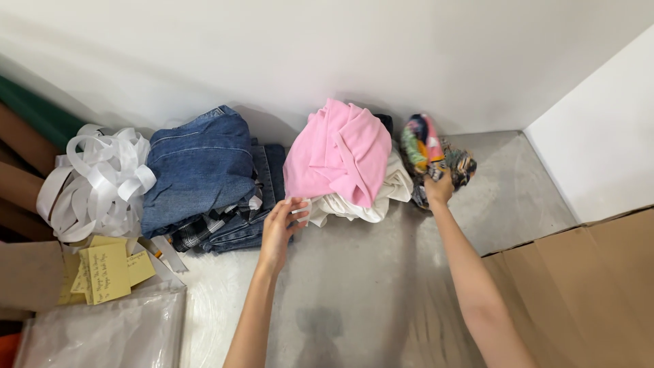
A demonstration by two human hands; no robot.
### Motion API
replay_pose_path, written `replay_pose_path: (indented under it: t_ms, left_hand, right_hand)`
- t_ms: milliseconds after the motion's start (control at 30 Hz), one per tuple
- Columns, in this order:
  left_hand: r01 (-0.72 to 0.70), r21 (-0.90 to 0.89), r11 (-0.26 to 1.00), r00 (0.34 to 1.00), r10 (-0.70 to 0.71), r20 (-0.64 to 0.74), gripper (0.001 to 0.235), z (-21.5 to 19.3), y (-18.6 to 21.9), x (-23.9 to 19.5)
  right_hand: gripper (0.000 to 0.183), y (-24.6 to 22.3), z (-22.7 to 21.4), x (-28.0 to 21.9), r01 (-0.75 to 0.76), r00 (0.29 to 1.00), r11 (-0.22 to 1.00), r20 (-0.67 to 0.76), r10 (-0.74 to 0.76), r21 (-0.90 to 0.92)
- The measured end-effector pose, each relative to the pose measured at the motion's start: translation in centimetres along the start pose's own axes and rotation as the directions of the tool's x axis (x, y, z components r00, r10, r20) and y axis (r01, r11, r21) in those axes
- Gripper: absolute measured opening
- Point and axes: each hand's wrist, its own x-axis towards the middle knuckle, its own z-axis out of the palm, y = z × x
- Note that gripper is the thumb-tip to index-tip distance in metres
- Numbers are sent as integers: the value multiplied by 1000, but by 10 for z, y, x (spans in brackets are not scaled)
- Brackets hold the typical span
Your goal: The person picks up folded jeans and a checkered shirt from a pile on a table, places them onto hangers, and hangs them on a clothing rack. The person repeats this process for another pair of denim shorts.
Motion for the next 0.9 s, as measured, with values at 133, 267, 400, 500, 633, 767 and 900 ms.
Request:
replay_pose_path:
  t_ms: [133, 267, 400, 500, 633, 767, 900]
  left_hand:
    - [-5, -13, 1000, 1000, 5, 19, 34, 17, 9, -11]
    - [-42, -21, 999, 999, 42, 28, 34, 21, 18, -25]
    - [-44, -55, 998, 999, 44, 16, 33, 14, 19, -35]
    - [-33, -68, 997, 999, 34, 11, 33, 8, 24, -40]
    - [-45, -84, 995, 999, 44, -7, 33, 2, 31, -48]
    - [-53, -85, 995, 998, 51, -19, 32, -5, 27, -49]
    - [-40, -57, 998, 999, 38, -31, 33, -8, 29, -57]
  right_hand:
    - [66, -38, -16, -20, -171, 978, 905, -43, 204, 390]
    - [61, -154, -68, -95, 97, 990, 654, -139, 13, 750]
    - [61, -252, -96, -142, -57, 990, 443, 107, -90, 895]
    - [70, -301, -107, -179, -183, 901, 509, 350, -255, 841]
    - [78, -310, -58, -179, -164, 854, 668, 443, -272, 726]
    - [81, -326, -54, -221, 556, 813, 817, 103, -572, 151]
    - [61, -330, -18, -219, 718, 692, 652, 150, -706, -243]
